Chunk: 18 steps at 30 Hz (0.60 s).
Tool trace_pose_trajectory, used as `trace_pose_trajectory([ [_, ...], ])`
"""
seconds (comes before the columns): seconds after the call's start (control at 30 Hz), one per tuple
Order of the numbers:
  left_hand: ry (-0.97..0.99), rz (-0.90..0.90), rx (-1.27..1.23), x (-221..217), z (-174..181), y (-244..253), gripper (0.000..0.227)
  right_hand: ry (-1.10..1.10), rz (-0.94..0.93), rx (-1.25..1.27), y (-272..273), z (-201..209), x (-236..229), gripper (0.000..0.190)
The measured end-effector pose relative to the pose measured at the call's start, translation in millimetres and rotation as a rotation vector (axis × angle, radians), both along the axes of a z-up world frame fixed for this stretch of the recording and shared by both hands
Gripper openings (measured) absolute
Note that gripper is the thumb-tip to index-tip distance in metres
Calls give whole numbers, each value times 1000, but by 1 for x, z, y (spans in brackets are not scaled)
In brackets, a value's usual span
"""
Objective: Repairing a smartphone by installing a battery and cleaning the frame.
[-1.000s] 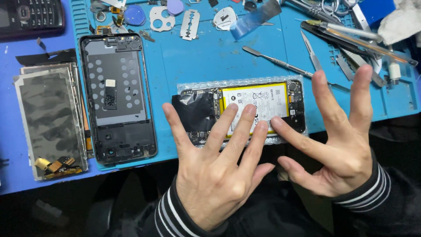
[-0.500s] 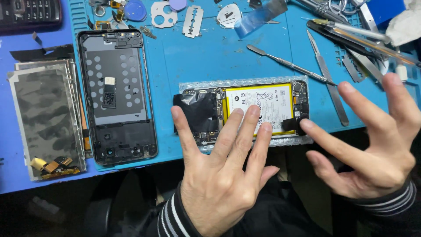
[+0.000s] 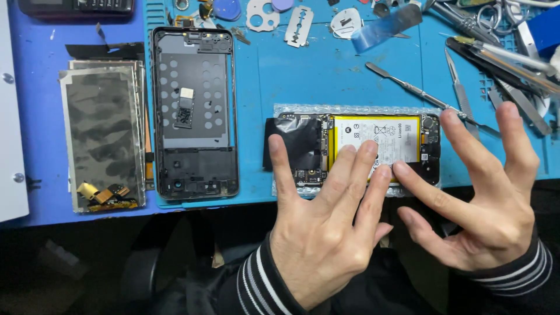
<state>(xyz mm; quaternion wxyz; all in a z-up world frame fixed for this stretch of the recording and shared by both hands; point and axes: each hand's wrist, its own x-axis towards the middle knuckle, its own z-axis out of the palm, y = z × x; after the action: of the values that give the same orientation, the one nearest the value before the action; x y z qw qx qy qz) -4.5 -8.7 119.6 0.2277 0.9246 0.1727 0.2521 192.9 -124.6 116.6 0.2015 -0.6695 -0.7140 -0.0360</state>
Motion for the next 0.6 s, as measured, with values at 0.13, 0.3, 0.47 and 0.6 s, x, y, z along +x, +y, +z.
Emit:
trace_pose_trajectory([
  [0.13, -56, 13, 1, 0, -2, -1, 65, -70, -37, -3, -26, -3, 16, 57],
  [0.3, -151, 73, -23, 1, -15, -10, 65, 303, -40, -165, -49, -47, 40, 67],
  [0.47, -177, 153, 48, 4, -23, -17, 49, 470, -97, -115, -51, -59, 22, 84],
  [0.6, -222, 184, 53, 5, -25, -18, 39, 469, -160, -106, -40, -45, 3, 88],
])
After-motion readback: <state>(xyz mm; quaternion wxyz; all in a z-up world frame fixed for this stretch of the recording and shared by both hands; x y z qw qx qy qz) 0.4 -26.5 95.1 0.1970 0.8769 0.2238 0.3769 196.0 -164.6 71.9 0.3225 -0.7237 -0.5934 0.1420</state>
